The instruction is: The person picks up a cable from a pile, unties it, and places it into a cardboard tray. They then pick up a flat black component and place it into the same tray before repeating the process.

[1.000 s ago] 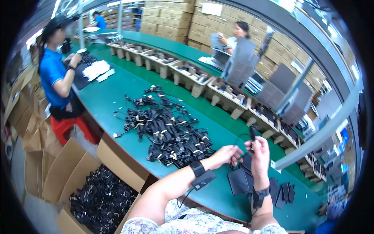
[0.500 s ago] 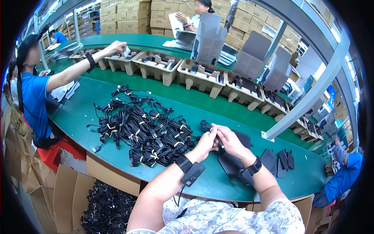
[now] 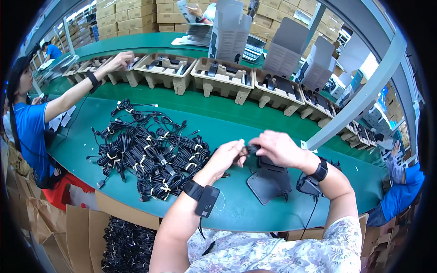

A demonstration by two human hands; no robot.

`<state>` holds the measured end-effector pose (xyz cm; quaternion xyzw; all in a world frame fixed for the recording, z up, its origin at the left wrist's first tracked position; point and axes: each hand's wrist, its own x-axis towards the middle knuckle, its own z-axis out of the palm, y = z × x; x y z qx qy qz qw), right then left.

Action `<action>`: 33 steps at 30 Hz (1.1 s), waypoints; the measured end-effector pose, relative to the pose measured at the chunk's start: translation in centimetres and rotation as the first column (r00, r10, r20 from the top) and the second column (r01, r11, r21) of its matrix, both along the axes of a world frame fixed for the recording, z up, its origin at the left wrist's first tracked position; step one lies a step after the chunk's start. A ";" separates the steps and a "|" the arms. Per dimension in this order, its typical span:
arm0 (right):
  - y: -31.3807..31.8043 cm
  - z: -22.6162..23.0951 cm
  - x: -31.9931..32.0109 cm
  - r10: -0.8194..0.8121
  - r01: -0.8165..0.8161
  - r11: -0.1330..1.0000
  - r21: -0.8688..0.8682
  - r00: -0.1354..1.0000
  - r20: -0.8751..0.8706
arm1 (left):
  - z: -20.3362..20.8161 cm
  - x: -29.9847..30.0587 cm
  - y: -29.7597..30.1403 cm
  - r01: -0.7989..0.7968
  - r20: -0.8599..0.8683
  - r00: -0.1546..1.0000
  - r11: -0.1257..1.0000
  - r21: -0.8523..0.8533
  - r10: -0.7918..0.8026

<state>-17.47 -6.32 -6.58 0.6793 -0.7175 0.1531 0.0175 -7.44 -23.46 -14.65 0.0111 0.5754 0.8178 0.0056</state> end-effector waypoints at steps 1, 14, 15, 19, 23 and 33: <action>-0.4 0.6 -0.6 -0.065 0.056 0.996 -0.072 0.988 -0.137 | -0.5 -0.3 -0.3 -0.075 0.018 0.997 0.997 0.014 0.075; -6.0 6.1 -19.3 -0.681 0.577 0.729 -0.368 0.555 -0.478 | -1.7 -0.9 -0.2 -0.184 0.011 0.982 0.978 -0.093 0.186; -6.5 5.7 -20.0 -0.679 0.547 0.728 -0.414 0.488 -0.549 | -1.7 -0.8 -0.2 -0.197 0.000 0.980 0.975 -0.099 0.198; -7.1 2.5 -22.0 -0.649 0.538 0.739 -0.406 0.406 -0.643 | -2.1 -0.9 -0.2 -0.204 0.005 0.979 0.975 -0.089 0.205; -6.9 1.9 -22.6 -0.576 0.597 0.763 -0.248 0.453 -0.681 | -2.2 -1.2 -0.3 -0.211 0.015 0.977 0.973 -0.098 0.214; -11.1 0.9 -23.0 -0.741 0.705 0.646 -0.294 0.486 -0.463 | -2.5 -1.2 -0.3 -0.224 0.012 0.974 0.969 -0.101 0.226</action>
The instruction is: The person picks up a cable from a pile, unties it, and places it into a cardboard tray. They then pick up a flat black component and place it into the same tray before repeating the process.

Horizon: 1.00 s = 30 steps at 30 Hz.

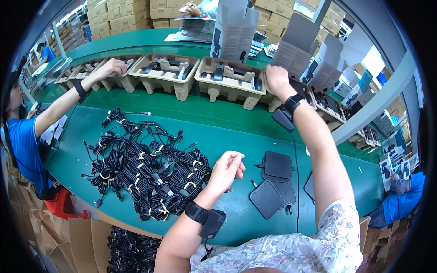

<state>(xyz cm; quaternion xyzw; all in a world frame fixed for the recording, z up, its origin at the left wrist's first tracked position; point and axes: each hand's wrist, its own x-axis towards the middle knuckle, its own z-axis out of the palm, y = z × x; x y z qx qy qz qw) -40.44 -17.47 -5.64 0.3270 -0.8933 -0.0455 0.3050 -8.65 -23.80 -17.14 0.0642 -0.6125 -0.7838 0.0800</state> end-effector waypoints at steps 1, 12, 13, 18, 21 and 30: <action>-0.2 -0.4 -0.4 0.005 -0.005 1.000 -0.001 1.000 -0.001 | 0.1 -0.1 0.0 -0.005 -0.001 1.000 1.000 -0.001 0.005; 1.8 -0.1 -3.2 0.069 0.028 0.990 -0.136 0.751 0.656 | -0.6 -0.3 -0.3 -0.027 -0.012 1.000 0.998 -0.062 0.027; 2.0 0.1 -2.6 0.186 -0.076 0.979 -0.188 0.700 0.689 | -0.6 0.0 -0.6 -0.034 -0.008 0.999 0.997 -0.064 0.033; 4.3 -1.4 -3.7 0.333 -0.079 0.919 -0.387 0.682 0.651 | -0.5 -0.5 -0.2 -0.001 -0.038 0.999 0.999 -0.054 -0.001; 3.1 -3.2 -2.7 0.145 -0.054 0.967 -0.248 0.921 0.363 | -0.4 -0.2 -0.3 -0.001 -0.033 0.999 0.998 -0.062 -0.001; 4.3 -5.5 -2.5 0.275 -0.304 0.884 -0.354 0.952 -0.133 | -0.7 -0.6 0.1 0.012 -0.017 1.000 0.995 -0.097 -0.014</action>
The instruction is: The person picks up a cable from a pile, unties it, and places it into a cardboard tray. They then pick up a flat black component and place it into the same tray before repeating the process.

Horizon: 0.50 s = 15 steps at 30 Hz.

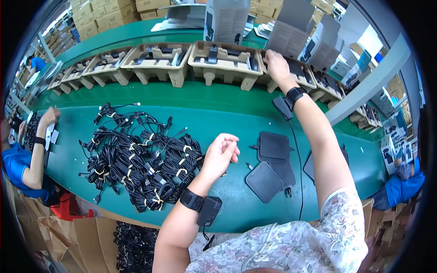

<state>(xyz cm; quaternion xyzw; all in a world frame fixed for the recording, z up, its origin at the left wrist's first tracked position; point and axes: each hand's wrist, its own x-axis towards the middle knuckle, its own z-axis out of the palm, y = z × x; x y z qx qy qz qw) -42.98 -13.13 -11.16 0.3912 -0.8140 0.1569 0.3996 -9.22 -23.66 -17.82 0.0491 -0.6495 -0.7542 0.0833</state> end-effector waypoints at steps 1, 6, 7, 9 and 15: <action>0.0 -0.3 0.3 -0.002 0.000 1.000 -0.023 0.997 -0.081 | -0.1 -0.2 -0.1 0.008 -0.009 1.000 1.000 0.004 -0.008; 1.4 -1.0 3.6 0.021 -0.004 0.998 0.064 0.966 -0.258 | 0.3 -0.3 -0.4 -0.037 -0.016 0.999 0.999 0.003 0.037; 2.1 -1.6 3.7 -0.007 0.017 0.998 0.069 0.990 -0.139 | 0.4 -0.3 -0.3 -0.031 0.004 1.000 0.999 -0.012 0.031; 3.2 -1.6 4.1 0.002 0.012 0.992 0.125 0.994 -0.108 | 0.4 -0.4 -0.3 -0.021 0.014 1.000 1.000 -0.017 0.021; 2.7 4.4 4.2 -0.363 0.090 0.825 0.559 0.842 0.399 | 0.3 -0.1 -0.1 -0.013 -0.001 1.000 1.000 -0.018 0.012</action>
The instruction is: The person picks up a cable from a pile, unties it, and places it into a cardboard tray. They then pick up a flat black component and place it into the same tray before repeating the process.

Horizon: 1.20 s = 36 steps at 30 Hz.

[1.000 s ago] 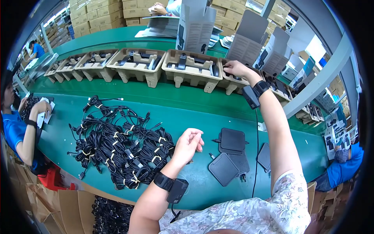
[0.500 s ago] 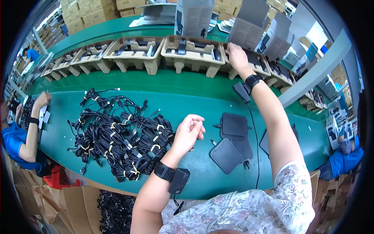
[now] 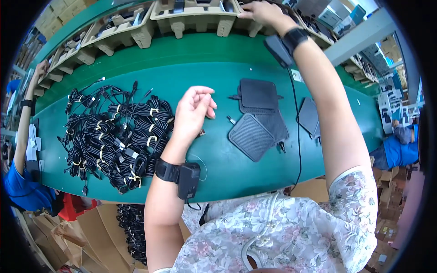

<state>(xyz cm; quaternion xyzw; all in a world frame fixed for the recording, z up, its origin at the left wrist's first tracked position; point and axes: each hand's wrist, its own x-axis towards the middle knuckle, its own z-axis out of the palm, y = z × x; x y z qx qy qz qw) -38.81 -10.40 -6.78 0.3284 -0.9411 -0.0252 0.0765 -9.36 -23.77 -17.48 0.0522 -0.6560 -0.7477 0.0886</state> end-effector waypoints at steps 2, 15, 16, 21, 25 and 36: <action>1.6 1.0 2.7 0.169 -0.161 0.978 -0.132 0.984 0.056 | 0.4 0.5 -0.2 -0.002 0.006 1.000 0.999 -0.039 0.002; 10.4 -5.9 24.1 0.284 -0.293 0.956 0.029 0.943 0.171 | -0.2 1.8 3.6 -0.145 -0.314 0.920 0.541 -0.829 -0.235; 11.1 -6.8 25.7 0.358 -0.370 0.929 0.016 0.907 0.221 | 0.2 2.2 3.8 -0.120 -0.309 0.915 0.558 -0.821 -0.259; 12.4 -8.7 28.6 0.416 -0.379 0.902 -0.208 0.891 0.181 | 0.5 2.6 4.2 0.004 -0.158 0.929 0.435 -0.900 -0.336; 11.6 -8.2 27.2 0.449 -0.326 0.871 -0.367 0.833 0.325 | 0.9 3.0 3.6 0.121 -0.012 0.974 0.565 -0.816 -0.226; 3.6 -5.9 17.8 0.697 0.369 0.389 -0.844 0.481 0.532 | 0.3 0.8 1.9 -0.222 -0.146 0.963 0.974 0.036 0.225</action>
